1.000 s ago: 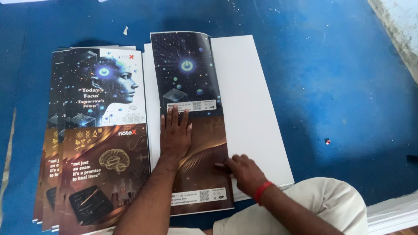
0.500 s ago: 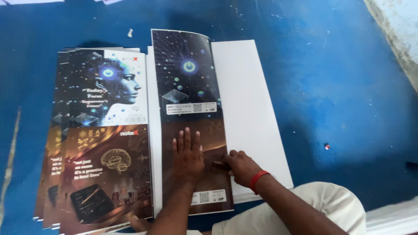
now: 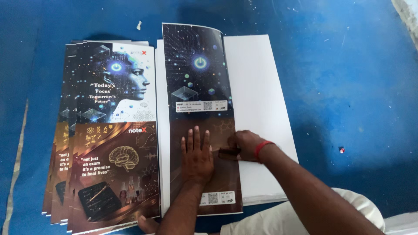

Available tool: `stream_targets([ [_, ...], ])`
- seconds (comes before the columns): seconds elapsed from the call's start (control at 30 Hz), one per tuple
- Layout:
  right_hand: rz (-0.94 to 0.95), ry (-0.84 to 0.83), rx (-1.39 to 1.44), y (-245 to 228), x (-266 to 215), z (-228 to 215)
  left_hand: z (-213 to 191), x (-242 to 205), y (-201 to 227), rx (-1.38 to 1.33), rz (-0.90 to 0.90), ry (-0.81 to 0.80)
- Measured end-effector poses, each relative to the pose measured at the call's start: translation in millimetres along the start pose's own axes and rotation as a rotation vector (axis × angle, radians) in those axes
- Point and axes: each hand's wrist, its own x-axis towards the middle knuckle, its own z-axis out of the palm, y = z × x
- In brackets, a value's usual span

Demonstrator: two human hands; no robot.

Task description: The person places a printed cover sheet onto a stack of white paper, folds it over, and uses a wooden block to press the spine. The person repeats this process for multiple notebooks.

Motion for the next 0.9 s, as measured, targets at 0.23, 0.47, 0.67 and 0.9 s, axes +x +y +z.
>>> stream_targets([
  [0.23,0.054,-0.082,-0.042,-11,-3,-10,-3,1,1,0.006,0.006,-0.006],
  [0.47,-0.009,-0.036,-0.009,-3,-2,-7,-1,0,1,-0.018,-0.001,0.024],
  [0.67,0.039,0.054,-0.059,-11,-8,-2,0,0,0,-0.022,-0.004,0.014],
  [0.9,0.020,0.349,-0.159,12,28,-5,-6,0,2,-0.023,0.000,0.007],
])
